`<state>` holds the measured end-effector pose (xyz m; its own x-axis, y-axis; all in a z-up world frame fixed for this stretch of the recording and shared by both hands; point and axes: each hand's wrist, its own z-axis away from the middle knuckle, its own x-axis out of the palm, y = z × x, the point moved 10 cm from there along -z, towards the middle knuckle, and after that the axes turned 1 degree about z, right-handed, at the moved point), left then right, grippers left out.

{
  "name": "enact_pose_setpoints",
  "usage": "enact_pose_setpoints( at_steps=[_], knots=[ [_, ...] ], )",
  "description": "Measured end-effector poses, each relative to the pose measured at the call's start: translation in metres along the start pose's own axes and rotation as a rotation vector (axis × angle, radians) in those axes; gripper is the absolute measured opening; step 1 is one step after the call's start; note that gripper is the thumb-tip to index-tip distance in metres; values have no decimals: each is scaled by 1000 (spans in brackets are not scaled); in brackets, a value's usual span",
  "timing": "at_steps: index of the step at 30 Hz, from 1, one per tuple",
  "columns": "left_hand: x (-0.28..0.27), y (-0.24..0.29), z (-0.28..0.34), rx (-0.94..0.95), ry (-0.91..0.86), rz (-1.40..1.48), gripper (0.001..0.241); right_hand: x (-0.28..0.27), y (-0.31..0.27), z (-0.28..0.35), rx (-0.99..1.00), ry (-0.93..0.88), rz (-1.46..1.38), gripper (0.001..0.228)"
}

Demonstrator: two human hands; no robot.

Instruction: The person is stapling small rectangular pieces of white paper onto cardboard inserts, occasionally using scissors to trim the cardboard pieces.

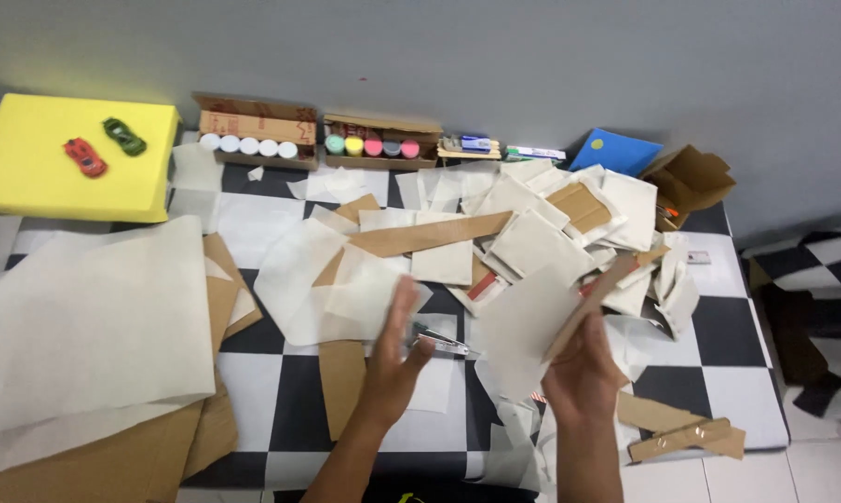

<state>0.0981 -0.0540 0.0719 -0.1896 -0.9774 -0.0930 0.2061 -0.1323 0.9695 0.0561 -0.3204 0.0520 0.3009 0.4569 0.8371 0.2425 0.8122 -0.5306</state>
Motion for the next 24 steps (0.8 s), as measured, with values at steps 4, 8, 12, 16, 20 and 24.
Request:
enact_pose_setpoints(
  at_steps=[4,8,12,16,20,24],
  knots=[
    [22,10,-3,-14,-241,283,112,-3,30,3,114,117,410,32],
    [35,-21,-1,-148,-423,92,35,48,38,13,89,11,661,29],
    [16,-31,-5,-178,-255,174,25,54,38,23,133,138,827,48],
    [3,-56,-10,-266,-113,453,17,58,49,37,170,209,988,31],
    [12,-33,1,-291,-208,700,65,58,71,39,109,65,1242,32],
    [5,-21,6,-278,-195,587,76,68,78,41,66,108,1160,30]
  ],
)
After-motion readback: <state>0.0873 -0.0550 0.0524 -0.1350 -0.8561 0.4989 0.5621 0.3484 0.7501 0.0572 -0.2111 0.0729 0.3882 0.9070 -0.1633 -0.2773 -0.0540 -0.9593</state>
